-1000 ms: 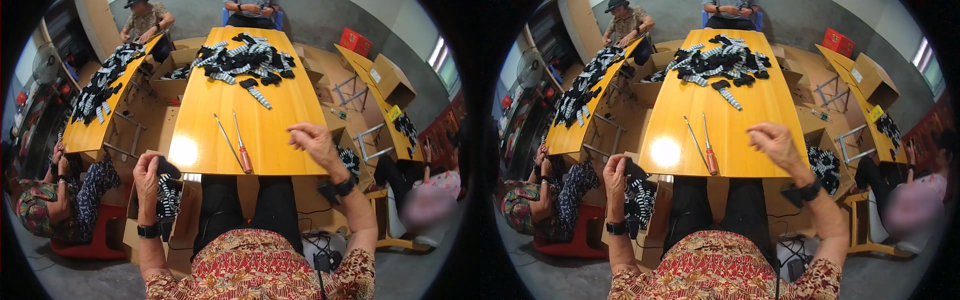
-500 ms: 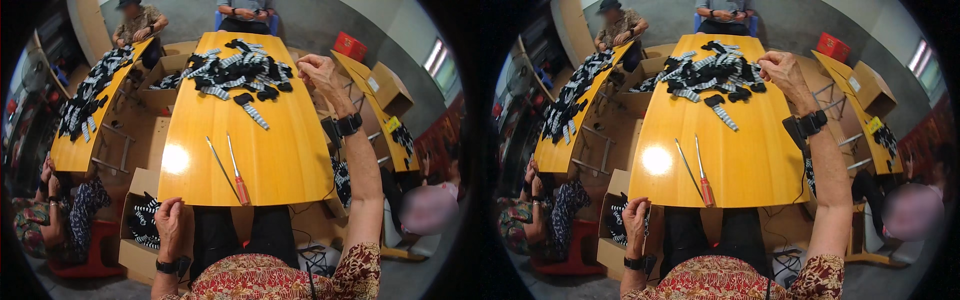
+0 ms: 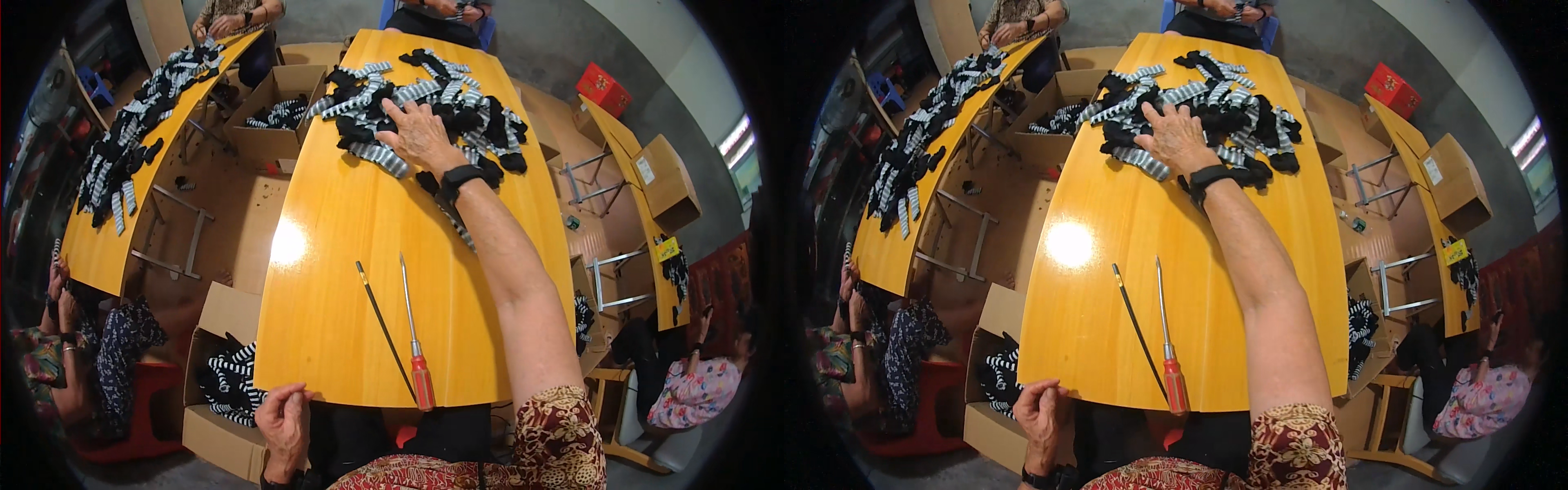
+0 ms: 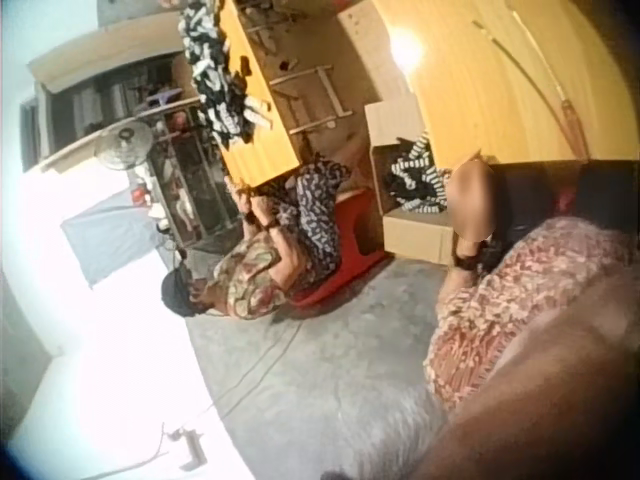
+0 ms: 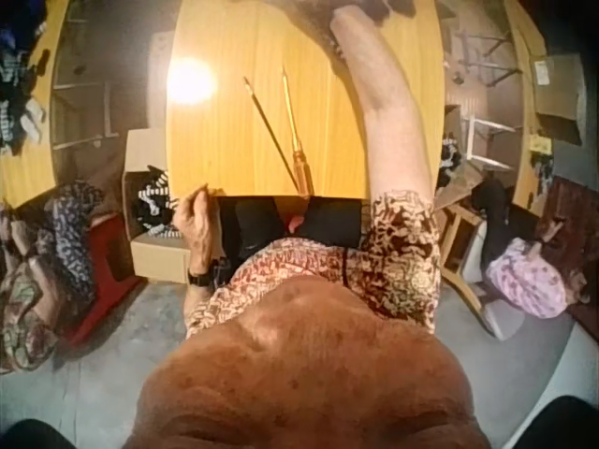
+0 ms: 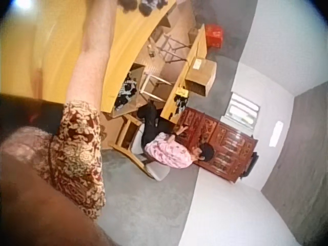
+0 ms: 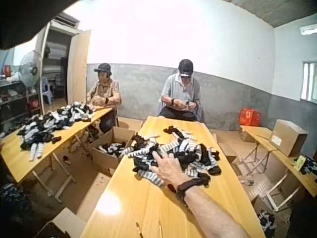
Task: The person uses a red-handled screwdriver to manipulate the toe area of black and white striped socks. They repeatedly insert the tool into the sock fabric, pull the material, and adjust the shape of the toe. The person handles multiple socks one by one, placing them on a wooden table after adjustment.
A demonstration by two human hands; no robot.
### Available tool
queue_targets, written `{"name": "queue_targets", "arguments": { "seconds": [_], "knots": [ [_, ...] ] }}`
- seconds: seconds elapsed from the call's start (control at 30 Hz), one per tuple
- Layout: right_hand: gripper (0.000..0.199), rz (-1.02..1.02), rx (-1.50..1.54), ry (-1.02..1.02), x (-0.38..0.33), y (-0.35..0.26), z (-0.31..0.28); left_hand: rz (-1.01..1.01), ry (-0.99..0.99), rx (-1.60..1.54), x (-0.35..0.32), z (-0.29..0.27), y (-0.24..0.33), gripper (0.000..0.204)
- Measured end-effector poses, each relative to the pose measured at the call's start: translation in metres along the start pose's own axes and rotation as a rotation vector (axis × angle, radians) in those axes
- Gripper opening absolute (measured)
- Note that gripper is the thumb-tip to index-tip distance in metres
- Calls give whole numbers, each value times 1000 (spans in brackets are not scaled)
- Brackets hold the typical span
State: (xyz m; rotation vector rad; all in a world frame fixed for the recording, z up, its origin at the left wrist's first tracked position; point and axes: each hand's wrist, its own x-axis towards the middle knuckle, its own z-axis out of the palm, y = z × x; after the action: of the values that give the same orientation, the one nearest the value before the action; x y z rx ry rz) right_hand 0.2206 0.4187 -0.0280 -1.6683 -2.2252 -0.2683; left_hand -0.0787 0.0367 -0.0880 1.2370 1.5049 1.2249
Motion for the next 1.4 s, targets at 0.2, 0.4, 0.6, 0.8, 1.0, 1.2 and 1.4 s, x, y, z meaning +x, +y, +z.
{"name": "queue_targets", "arguments": {
  "seconds": [0.2, 0.4, 0.6, 0.8, 1.0, 1.2, 1.4],
  "knots": [
    [56, 114, -31, -228, 1, 26, 49, 105, -61, 164, 1, -1, -5, 10],
    [55, 8, 2, -233, -54, 14, 10, 113, -33, 142, -1, 0, -8, 9],
    [32, 25, 297, -236, -110, 2, -41, 26, -84, 66, -2, -4, 4, 11],
    [24, 35, 530, 277, -132, -4, -93, -51, -108, -76, -5, -12, 8, 14],
    [21, 37, 565, 83, -153, -30, -164, 109, -128, -65, 1, -11, 40, 16],
    [18, 31, 779, -12, -170, -42, -192, 324, -229, -63, 10, 11, 82, 22],
    [16, -121, 1098, -343, -210, -89, -230, 713, -268, 4, 32, 43, 132, 82]
  ]
}}
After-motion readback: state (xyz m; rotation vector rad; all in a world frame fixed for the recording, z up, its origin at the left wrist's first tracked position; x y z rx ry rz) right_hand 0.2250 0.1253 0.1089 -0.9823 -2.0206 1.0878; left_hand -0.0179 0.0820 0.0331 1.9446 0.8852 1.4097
